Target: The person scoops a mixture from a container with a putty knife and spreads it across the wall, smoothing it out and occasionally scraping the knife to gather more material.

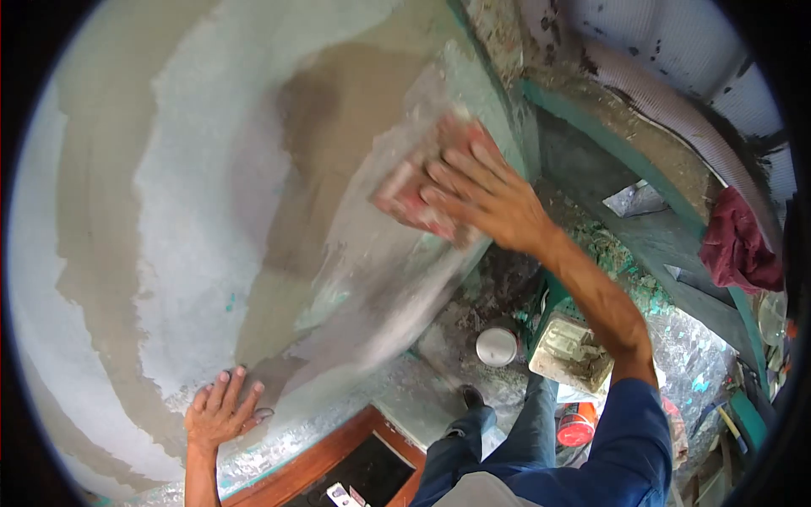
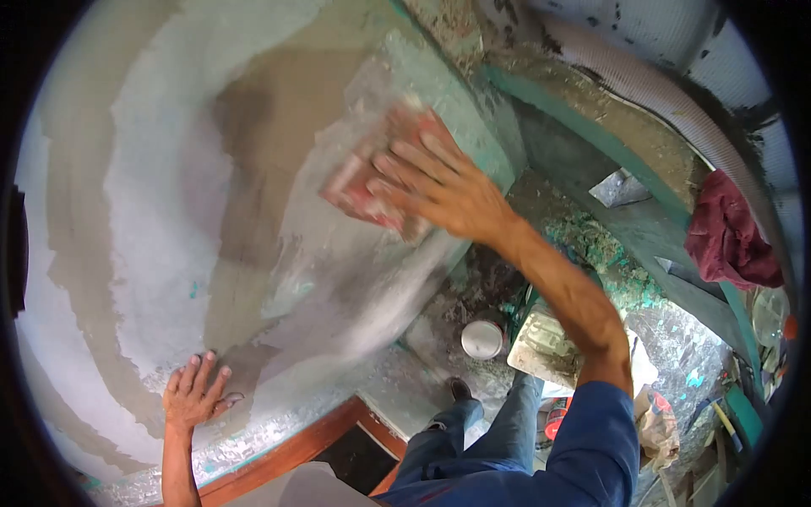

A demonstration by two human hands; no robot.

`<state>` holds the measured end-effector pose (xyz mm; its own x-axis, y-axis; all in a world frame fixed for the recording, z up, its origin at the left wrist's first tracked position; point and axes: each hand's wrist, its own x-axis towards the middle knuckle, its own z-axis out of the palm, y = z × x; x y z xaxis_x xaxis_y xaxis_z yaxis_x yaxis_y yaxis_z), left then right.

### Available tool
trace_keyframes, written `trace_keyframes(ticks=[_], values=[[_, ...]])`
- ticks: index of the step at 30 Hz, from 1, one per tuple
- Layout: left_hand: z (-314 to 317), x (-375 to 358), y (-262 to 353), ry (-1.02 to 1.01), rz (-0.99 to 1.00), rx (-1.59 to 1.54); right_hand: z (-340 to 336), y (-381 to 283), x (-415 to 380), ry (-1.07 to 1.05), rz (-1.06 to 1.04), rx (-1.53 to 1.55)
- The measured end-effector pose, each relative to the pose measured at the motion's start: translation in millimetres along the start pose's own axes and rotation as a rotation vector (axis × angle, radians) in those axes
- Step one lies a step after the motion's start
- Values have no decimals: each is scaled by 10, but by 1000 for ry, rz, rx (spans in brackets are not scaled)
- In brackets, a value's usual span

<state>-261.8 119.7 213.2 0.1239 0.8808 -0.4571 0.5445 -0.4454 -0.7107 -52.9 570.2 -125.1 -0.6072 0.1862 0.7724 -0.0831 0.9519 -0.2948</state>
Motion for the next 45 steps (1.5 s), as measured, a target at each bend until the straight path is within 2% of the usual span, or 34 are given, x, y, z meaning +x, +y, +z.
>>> trace_keyframes(ticks=[2, 4, 5, 7, 12, 17, 21, 23, 25, 29, 31, 33, 34, 36, 40, 42, 43, 45], values=[[18, 9, 34, 9, -16, -19, -278, -159, -13, 0, 52, -36], [1, 19, 21, 7, -8, -17, -451, -253, 102, 301, 448, 276], [-16, 21, 24, -1, -10, -17, -516, -257, 218, 302, 448, 263], [-30, 24, 23, 4, -14, -13, -632, -154, 611, 526, 615, 252], [-6, 13, 16, 17, -14, -69, -556, 108, 1088, 537, 596, 216], [-19, 30, -5, 22, -2, -66, -337, -301, 1170, 517, 632, 313], [-13, 40, -8, 44, -9, -86, -67, -957, 1163, 546, 375, 261], [-11, 20, 12, 39, -14, -97, 63, -1419, 1013, 448, 336, 237], [-16, 43, -21, 52, -11, -89, 24, -1706, 702, 230, 303, 364], [-26, 39, -16, 48, -17, -99, -255, -1251, 354, 291, 145, 249], [-12, 17, 19, 38, -21, -114, -675, -794, 417, 231, -33, -273], [42, 2, 43, 45, -22, -34, -765, -309, 608, 347, -233, -435], [54, -1, 54, 36, -18, -35, -817, -168, 718, 348, -228, -427], [52, -5, 52, 33, -21, 7, -915, 44, 979, 410, -412, -458], [15, 7, 49, 2, -11, 9, -822, 405, 1231, 293, -420, -342], [21, 12, 47, 11, -14, 2, -576, 617, 1311, 238, -296, -217], [23, 11, 53, 3, -8, 0, -462, 674, 1303, 224, -273, -247], [26, 6, 41, -3, 3, 1, -251, 656, 1178, 256, -205, -156]])
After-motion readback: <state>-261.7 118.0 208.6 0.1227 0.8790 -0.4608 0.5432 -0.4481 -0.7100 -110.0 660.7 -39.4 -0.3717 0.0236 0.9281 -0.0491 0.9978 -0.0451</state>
